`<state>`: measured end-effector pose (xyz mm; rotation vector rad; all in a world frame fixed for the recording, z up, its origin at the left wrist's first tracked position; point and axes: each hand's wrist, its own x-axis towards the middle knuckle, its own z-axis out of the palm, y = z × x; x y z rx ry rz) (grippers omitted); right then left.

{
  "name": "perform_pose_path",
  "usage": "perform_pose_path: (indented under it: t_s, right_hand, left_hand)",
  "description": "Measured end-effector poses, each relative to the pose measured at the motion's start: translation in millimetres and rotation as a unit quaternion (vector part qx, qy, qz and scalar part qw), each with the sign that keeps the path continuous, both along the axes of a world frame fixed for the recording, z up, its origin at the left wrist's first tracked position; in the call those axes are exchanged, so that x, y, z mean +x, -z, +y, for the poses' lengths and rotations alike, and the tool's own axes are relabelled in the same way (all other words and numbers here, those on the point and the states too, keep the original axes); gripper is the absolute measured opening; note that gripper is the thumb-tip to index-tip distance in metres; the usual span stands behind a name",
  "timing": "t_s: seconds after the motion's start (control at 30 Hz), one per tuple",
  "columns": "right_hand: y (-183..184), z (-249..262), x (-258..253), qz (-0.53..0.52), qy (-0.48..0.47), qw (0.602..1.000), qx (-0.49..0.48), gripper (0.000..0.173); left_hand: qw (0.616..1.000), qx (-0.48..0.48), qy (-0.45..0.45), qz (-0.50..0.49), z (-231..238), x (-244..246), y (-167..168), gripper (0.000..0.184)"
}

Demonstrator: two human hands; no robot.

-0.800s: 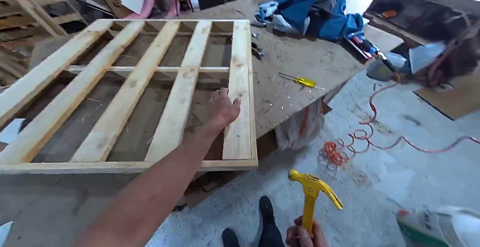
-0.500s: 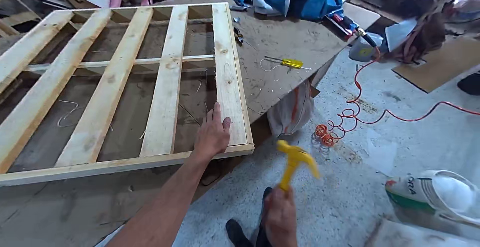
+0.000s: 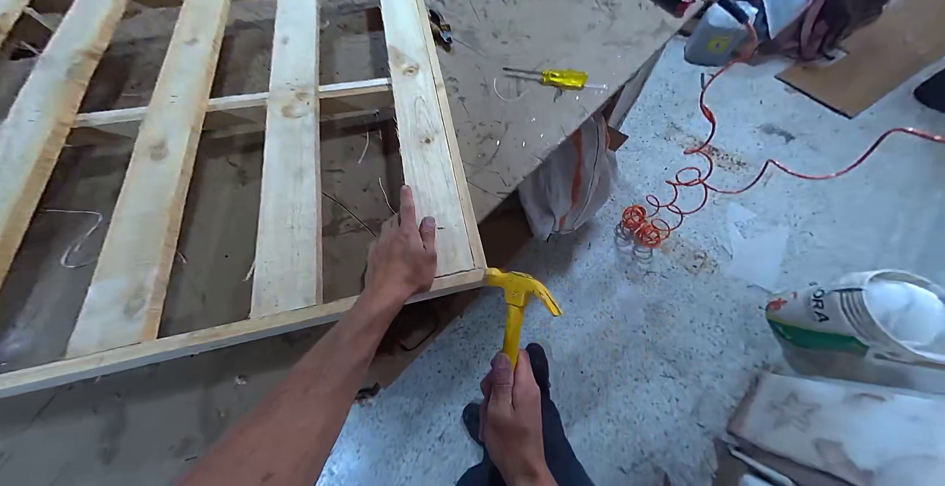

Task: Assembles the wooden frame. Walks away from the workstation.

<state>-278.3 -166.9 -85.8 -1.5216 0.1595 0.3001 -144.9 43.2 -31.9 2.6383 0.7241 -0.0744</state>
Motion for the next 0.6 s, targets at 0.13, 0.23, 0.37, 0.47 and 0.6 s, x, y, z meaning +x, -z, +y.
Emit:
perform_pose_path:
  t_s: [0.13, 0.23, 0.37, 0.47, 0.6]
  right_hand:
    - [18.2, 4.4, -4.8, -0.131, 0.06, 0.988, -0.065, 0.052]
    - [21.6, -0.3, 3.2, -0.217, 0.034, 0.938, -0.268, 0.04]
    - [30.3, -14.3, 10.1, -0.351, 0.068, 0.883, -0.305, 0.035]
    - [31.4, -17.6, 17.8, -0.35, 0.013, 0.874, -0.337, 0.035]
    - [25.4, -10.8, 10.8, -0.21, -0.003, 0.965, -0.156, 0.04]
  left_hand:
    - [1.0, 0.005, 0.002, -0.006, 0.3, 3.7, -2.5, 0.066]
    - [1.0, -0.001, 0.0, 0.005, -1.6, -1.0, -0.8, 0.066]
    - [1.0, 0.0, -0.001, 0.003, 0.2, 1.9, -3.5, 0.066]
    - [1.0, -0.002, 0.0, 0.01, -3.3, -1.6, -3.7, 0.066]
    - [1.0, -0.001, 0.002, 0.006, -0.9, -0.2, -4.3, 0.066]
